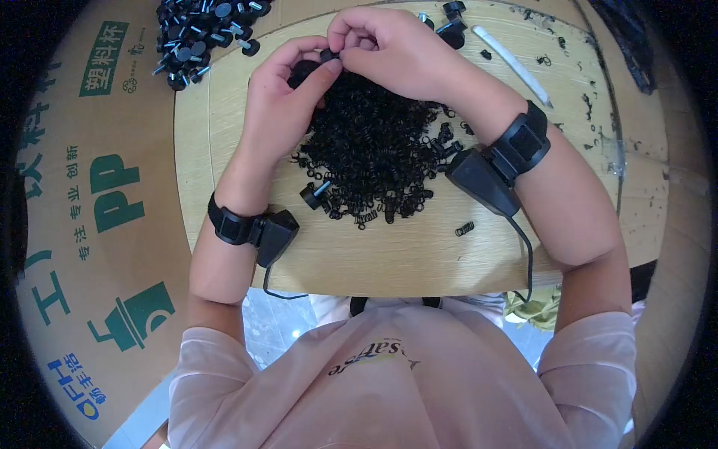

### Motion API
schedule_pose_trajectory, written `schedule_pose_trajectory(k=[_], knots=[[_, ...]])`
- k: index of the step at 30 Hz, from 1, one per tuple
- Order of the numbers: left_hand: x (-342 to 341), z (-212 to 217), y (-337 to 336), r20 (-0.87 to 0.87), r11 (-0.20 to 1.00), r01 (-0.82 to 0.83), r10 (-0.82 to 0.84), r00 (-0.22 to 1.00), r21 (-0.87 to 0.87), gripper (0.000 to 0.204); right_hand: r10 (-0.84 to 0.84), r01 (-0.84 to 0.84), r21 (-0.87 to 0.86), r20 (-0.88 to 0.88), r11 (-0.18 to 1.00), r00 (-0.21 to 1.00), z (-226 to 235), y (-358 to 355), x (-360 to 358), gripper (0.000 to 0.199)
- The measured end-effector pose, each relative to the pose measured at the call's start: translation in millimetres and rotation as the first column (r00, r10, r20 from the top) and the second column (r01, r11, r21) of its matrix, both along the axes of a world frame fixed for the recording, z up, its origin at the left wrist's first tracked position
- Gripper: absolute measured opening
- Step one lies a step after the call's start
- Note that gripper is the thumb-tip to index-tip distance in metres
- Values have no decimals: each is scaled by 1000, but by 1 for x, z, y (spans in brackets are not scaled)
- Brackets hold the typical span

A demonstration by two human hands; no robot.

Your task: The recorder is assembling small black camera-related plastic components at a workstation.

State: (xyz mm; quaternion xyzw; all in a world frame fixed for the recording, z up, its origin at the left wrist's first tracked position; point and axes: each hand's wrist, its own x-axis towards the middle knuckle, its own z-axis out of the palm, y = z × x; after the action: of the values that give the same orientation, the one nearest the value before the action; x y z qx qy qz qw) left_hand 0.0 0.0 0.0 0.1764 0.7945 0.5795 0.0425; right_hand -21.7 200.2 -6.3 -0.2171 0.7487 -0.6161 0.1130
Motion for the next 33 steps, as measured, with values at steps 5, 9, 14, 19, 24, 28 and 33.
schedule_pose_trajectory(k=[5, 9, 14, 19, 24, 28, 33], knots=[[-1, -1, -1, -11, 1000, 2, -2, 1000, 0, 30, -14, 15, 35, -26, 999, 1000, 3, -1, 1, 9], [-1, -2, 0, -8, 1000, -1, 1, 1000, 9, 29, -12, 12, -3, -23, 1000, 1000, 2, -1, 1, 8], [-1, -3, 0, -8, 999, 12, -11, 1000, 32, 29, -13, 13, 31, -18, 999, 1000, 5, -1, 1, 8], [-1, -1, 0, -16, 1000, -1, 1, 1000, -3, 29, -12, 12, 11, 3, 1000, 1000, 3, 0, 2, 8], [-1, -1, 0, -6, 1000, -2, 2, 1000, -2, 28, -14, 14, 10, -12, 1000, 1000, 2, -1, 2, 9], [-1, -2, 1, -19, 1000, -3, 3, 1000, 2, 28, -20, 20, 21, -15, 1000, 1000, 2, -1, 2, 8], [-1, -3, 0, -21, 1000, 1, -1, 1000, 3, 28, -17, 17, 13, -6, 1000, 1000, 3, -1, 2, 8]])
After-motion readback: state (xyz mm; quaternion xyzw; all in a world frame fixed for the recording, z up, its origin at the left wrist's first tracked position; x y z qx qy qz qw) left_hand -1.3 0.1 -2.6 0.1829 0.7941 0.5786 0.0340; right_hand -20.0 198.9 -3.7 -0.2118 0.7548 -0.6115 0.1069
